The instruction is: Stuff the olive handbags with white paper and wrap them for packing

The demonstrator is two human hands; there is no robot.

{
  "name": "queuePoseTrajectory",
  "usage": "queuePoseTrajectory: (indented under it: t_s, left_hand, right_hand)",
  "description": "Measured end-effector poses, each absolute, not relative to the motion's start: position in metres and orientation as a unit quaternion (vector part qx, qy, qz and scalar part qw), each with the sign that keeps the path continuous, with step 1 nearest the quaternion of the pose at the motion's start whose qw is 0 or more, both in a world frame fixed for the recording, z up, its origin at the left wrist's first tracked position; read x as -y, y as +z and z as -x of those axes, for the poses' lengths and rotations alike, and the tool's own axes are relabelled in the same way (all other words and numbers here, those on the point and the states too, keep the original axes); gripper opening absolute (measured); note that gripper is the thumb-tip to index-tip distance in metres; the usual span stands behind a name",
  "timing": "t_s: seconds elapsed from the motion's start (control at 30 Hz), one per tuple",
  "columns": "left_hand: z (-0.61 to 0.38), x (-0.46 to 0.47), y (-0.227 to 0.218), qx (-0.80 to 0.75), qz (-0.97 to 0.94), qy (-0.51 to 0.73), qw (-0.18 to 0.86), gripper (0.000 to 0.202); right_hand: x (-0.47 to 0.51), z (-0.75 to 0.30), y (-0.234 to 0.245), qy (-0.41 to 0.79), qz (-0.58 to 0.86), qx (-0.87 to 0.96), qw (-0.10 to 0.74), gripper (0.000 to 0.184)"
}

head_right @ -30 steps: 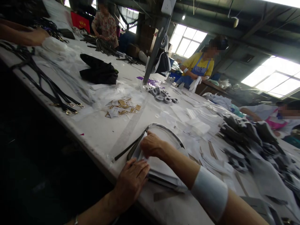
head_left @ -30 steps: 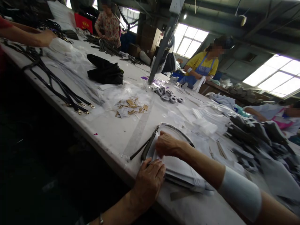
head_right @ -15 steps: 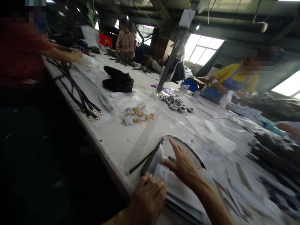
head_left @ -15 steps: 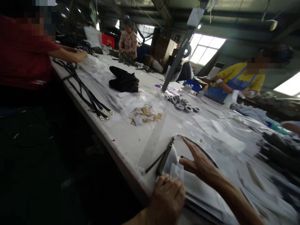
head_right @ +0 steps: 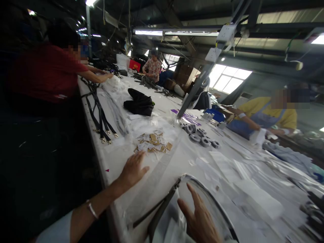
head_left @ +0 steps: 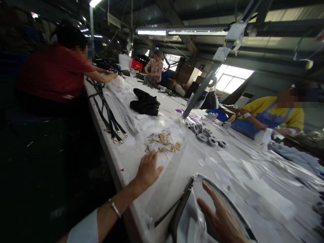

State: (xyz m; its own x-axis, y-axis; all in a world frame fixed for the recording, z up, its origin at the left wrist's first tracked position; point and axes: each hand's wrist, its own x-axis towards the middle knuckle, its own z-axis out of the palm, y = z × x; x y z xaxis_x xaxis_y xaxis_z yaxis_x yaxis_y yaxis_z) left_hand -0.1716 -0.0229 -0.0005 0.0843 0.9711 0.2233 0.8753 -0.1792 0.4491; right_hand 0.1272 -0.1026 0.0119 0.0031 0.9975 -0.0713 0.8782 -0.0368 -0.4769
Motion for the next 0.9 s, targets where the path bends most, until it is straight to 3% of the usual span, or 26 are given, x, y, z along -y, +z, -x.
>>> queuePoseTrajectory:
  t_s: [0.23,0.43,0.53,0.7,0.9]
  left_hand:
    - [0.182,-0.063,0.003,-0.702,-0.682,0.181,0.092,0.06]
    - [0.186,-0.091,-0.007,-0.722,-0.646,0.197,0.149,0.082]
    - [0.193,-0.097,-0.013,-0.729,-0.632,0.21,0.156,0.085]
    - [0.193,-0.099,-0.023,-0.715,-0.654,0.19,0.155,0.091]
    - [0.188,-0.097,-0.026,-0.671,-0.687,0.227,0.165,0.092]
  right_hand:
    - [-0.044,-0.081,0.046,0.254,0.648,0.679,0.232,0.095]
    - [-0.18,-0.044,0.037,0.23,0.71,0.643,0.173,0.085]
    - [-0.226,-0.023,0.025,0.233,0.714,0.643,0.152,0.088]
    - [-0.258,0.025,0.017,0.265,0.66,0.697,0.091,0.099]
    - [-0.212,0.048,0.035,0.345,0.449,0.824,0.016,0.116]
